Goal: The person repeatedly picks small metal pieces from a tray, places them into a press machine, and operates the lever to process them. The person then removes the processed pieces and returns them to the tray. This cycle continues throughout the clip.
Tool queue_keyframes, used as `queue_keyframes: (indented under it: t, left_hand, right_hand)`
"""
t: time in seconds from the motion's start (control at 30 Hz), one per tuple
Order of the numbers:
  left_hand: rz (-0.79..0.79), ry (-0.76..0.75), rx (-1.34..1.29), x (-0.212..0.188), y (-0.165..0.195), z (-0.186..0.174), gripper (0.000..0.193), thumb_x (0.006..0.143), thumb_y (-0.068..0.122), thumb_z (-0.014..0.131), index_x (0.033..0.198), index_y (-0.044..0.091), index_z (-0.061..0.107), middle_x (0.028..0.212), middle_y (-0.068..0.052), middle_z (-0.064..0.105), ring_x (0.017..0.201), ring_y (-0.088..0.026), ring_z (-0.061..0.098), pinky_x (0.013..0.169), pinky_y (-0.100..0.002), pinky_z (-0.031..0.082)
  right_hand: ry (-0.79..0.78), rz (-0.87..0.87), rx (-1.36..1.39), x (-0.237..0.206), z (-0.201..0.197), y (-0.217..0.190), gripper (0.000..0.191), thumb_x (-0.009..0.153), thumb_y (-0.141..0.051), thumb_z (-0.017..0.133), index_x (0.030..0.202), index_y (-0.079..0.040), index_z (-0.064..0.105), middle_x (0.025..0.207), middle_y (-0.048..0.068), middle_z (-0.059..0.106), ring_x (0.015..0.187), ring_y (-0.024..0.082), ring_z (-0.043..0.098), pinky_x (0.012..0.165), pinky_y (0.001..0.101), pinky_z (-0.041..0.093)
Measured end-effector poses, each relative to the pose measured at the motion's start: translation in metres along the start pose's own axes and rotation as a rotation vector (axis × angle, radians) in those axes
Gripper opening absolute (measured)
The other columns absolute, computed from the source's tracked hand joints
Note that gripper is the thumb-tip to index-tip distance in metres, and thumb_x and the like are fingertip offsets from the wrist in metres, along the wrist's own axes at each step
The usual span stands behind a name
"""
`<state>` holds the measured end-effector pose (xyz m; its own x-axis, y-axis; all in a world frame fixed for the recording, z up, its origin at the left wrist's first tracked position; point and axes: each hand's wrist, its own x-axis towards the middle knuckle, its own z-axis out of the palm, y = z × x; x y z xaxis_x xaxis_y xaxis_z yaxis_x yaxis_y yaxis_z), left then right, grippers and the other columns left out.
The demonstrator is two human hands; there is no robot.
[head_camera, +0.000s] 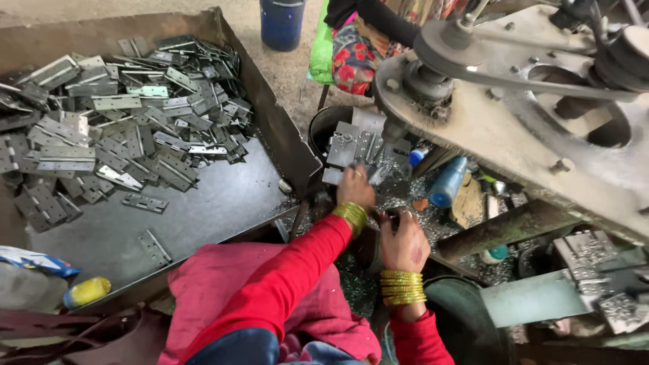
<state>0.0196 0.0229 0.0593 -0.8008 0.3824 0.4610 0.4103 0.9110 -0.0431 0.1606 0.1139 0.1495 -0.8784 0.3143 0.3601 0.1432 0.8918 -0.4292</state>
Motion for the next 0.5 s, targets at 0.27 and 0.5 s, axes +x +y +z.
queue_keyframes:
  t: [0.27,0.5]
  left_hand:
    - [0.193,-0.33,0.051,0.018,0.003,0.006,0.031,0.083,0.03,0.059,0.099,0.013,0.08,0.133,-0.014,0.063,0.129,-0.033,0.045,0.105,-0.051,0.026]
    - [0.057,-0.237,0.118,0.022,-0.002,0.016,0.038,0.091,0.031,0.053,0.114,0.011,0.077,0.151,-0.017,0.051,0.143,-0.038,0.037,0.115,-0.063,0.011]
  right_hand:
    - [-0.043,0.046,-0.081,0.01,-0.005,-0.008,0.037,0.092,-0.043,0.067,0.111,-0.012,0.072,0.103,0.017,0.074,0.089,0.04,0.071,0.077,0.0506,0.055]
    - [-0.082,0.06,-0.06,0.003,-0.003,-0.003,0.036,0.089,-0.045,0.066,0.106,-0.015,0.074,0.101,0.017,0.075,0.091,0.039,0.071,0.077,0.0503,0.055]
